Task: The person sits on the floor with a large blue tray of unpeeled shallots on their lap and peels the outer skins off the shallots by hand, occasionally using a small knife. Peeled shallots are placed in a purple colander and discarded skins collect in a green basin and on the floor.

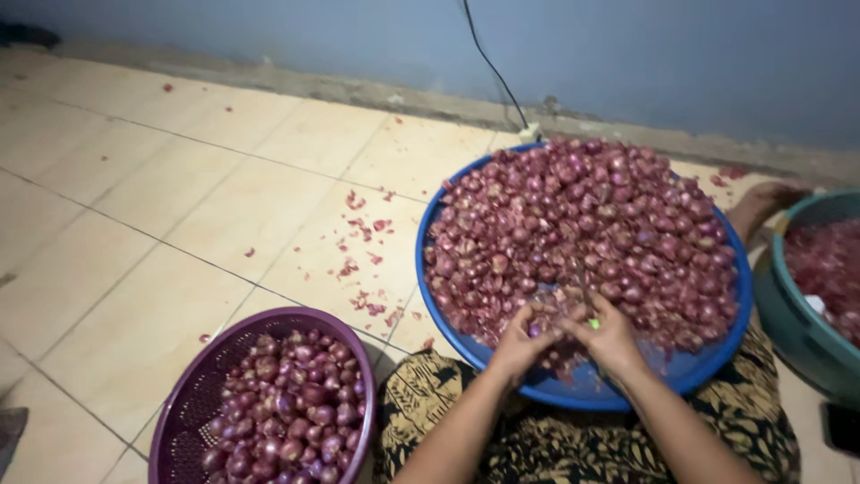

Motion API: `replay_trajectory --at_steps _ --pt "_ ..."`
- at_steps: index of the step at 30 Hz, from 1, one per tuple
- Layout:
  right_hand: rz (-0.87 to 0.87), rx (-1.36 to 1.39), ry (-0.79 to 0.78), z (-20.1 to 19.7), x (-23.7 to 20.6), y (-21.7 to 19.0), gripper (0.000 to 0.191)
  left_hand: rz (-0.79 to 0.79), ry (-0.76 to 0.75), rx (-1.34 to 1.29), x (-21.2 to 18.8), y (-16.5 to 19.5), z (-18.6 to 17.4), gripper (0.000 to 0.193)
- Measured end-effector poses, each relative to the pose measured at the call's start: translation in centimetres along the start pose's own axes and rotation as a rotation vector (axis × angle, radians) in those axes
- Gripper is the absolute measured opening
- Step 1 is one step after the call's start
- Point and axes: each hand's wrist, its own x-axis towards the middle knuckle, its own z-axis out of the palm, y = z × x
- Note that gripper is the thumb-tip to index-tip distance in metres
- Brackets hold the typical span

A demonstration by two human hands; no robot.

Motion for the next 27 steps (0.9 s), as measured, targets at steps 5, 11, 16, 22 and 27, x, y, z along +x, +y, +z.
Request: replay_trajectory --at_steps 5,11,16,22,27 --pt "-0.052 -0.055 0.069 0.6 -0.3 1.0 0.036 -0.032 -0.004 0.012 0.3 -0.1 -0.4 0.023" --pt "-0.297 -0.052 0.076 0.9 -0.8 1.6 0.025 -0.012 0.076 -0.041 0.9 -0.9 -0.6 0.017" --pt "-0.154 -0.134 0.070 1.6 -1.0 2.2 0.024 0.048 0.142 0.048 0.4 0.0 -0.2 0.019" --pt "-0.149 -0.104 0.065 1.4 -1.0 2.4 0.024 0.113 0.157 0.033 0.6 -0.1 0.3 0.021" --pt "-0.125 -0.079 0.083 1.5 -1.1 1.9 0.026 0.326 0.142 0.217 0.7 -0.2 0.5 0.018"
